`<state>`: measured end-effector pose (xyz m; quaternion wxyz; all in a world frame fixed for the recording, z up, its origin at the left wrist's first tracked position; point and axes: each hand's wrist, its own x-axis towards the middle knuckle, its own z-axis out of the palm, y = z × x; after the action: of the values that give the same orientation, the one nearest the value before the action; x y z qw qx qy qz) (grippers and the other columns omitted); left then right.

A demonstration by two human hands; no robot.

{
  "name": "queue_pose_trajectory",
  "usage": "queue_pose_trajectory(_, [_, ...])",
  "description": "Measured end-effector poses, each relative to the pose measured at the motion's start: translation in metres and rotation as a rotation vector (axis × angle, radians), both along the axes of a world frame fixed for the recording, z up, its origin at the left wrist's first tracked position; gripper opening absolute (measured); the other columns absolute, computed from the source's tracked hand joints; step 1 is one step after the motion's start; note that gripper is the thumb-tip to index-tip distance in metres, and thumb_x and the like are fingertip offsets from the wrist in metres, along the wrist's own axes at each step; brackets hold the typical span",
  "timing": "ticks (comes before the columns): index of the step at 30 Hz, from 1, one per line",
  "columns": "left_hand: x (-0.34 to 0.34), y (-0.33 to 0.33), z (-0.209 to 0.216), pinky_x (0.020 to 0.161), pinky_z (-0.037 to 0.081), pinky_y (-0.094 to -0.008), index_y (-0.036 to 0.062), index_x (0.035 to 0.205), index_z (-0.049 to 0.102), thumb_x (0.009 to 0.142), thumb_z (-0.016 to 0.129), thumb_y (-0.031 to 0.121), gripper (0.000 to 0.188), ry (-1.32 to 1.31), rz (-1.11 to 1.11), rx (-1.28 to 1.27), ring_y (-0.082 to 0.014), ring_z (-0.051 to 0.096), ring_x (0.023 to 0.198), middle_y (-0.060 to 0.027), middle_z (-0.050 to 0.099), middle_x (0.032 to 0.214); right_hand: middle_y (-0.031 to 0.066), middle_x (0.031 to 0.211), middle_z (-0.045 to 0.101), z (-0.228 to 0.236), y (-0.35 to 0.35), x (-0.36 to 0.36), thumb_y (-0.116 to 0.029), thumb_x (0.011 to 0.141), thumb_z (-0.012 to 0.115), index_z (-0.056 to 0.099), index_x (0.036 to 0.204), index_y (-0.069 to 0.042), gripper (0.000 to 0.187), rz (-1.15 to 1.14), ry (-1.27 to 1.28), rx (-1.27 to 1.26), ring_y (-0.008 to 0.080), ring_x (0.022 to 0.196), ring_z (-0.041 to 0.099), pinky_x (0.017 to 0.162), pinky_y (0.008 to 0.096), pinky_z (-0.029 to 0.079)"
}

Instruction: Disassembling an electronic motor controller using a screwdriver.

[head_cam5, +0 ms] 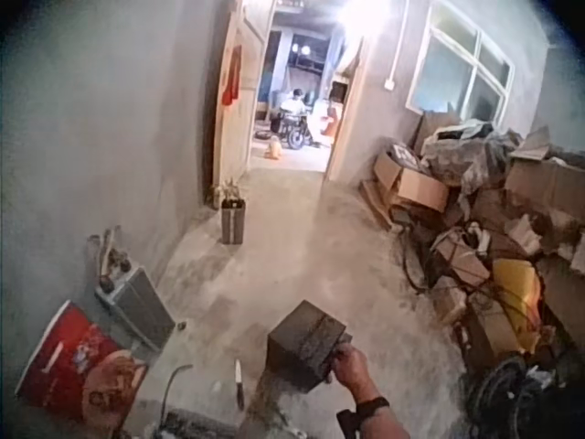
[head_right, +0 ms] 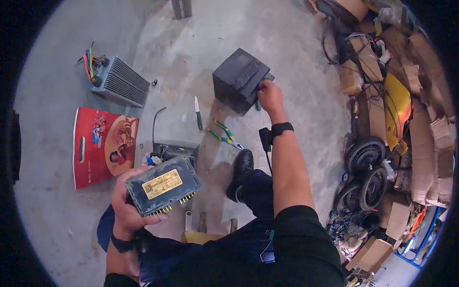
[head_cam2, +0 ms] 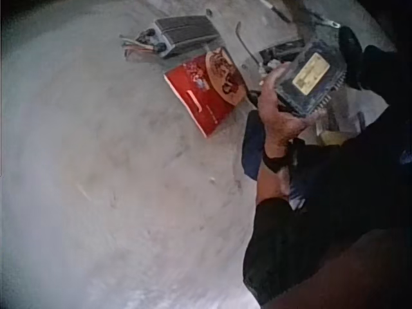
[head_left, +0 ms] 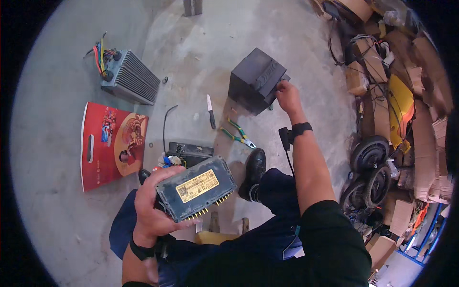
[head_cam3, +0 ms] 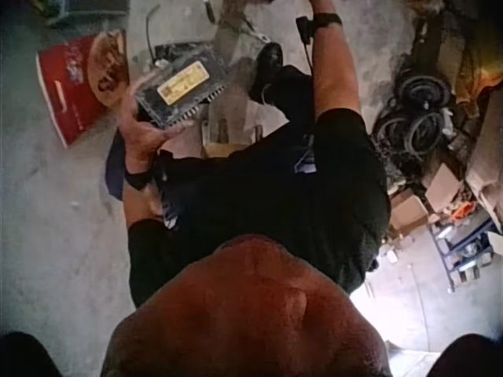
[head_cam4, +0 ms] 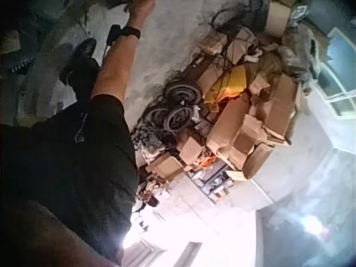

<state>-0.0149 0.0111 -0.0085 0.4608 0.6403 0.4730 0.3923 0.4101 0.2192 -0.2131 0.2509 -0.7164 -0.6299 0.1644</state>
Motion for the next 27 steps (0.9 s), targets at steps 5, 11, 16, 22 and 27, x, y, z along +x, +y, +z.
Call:
queue_pose_trajectory(5, [0.003, 0.004, 0.003, 0.098, 0.049, -0.0371, -0.0032, 0.124, 0.055, 0.051, 0.098, 0.032, 0.092, 0.021, -0.008, 0.005, -0.0283, 0.065, 0.113, -0.0186, 0.066, 0.120, 0.0133, 0.083, 0.071, 0.001, 0.001, 0.020, -0.010, 0.078, 0.068, 0.069, 0.100, -0.001, 0.024, -0.055, 0.075, 0.022, 0.0265, 0.078, 0.070, 0.072, 0.0365, 0.054])
queue_pose_trajectory(11, [-0.001, -0.001, 0.011, 0.101, 0.047, -0.0359, -0.0002, 0.128, 0.055, 0.051, 0.097, 0.024, 0.092, 0.081, 0.024, -0.040, -0.0231, 0.063, 0.113, -0.0133, 0.065, 0.120, 0.0033, 0.070, 0.063, 0.089, -0.005, 0.015, -0.025, 0.088, 0.070, 0.070, 0.094, -0.001, 0.025, -0.131, 0.498, -0.225, 0.0115, 0.058, 0.059, 0.054, 0.0288, 0.048])
queue_pose_trajectory(16, [0.012, 0.000, 0.016, 0.095, 0.050, -0.0337, 0.0029, 0.128, 0.055, 0.053, 0.096, 0.024, 0.088, 0.161, 0.010, 0.013, -0.0233, 0.065, 0.106, -0.0127, 0.067, 0.114, 0.0004, 0.070, 0.055, 0.199, -0.025, 0.005, -0.022, 0.093, 0.064, 0.066, 0.098, -0.004, 0.019, 0.012, 0.711, 0.072, 0.0115, 0.060, 0.055, 0.057, 0.0270, 0.044])
queue_pose_trajectory(22, [0.010, -0.009, 0.010, 0.093, 0.050, -0.0340, 0.0017, 0.128, 0.053, 0.055, 0.095, 0.023, 0.087, 0.065, 0.022, -0.022, -0.0223, 0.066, 0.103, -0.0124, 0.067, 0.113, -0.0009, 0.074, 0.042, 0.305, -0.088, -0.070, -0.031, 0.103, 0.053, 0.057, 0.103, -0.003, 0.028, 0.566, 1.658, 0.204, 0.0147, 0.072, 0.044, 0.067, 0.0323, 0.038])
queue_pose_trajectory(27, [0.013, -0.011, 0.011, 0.097, 0.048, -0.0318, 0.0011, 0.131, 0.052, 0.054, 0.095, 0.020, 0.091, 0.013, 0.020, -0.043, -0.0182, 0.062, 0.107, -0.0097, 0.065, 0.115, -0.0014, 0.076, 0.042, 0.312, -0.128, -0.137, -0.035, 0.105, 0.048, 0.057, 0.103, -0.005, 0.031, 0.688, 1.871, 0.151, 0.0141, 0.072, 0.041, 0.067, 0.0314, 0.036])
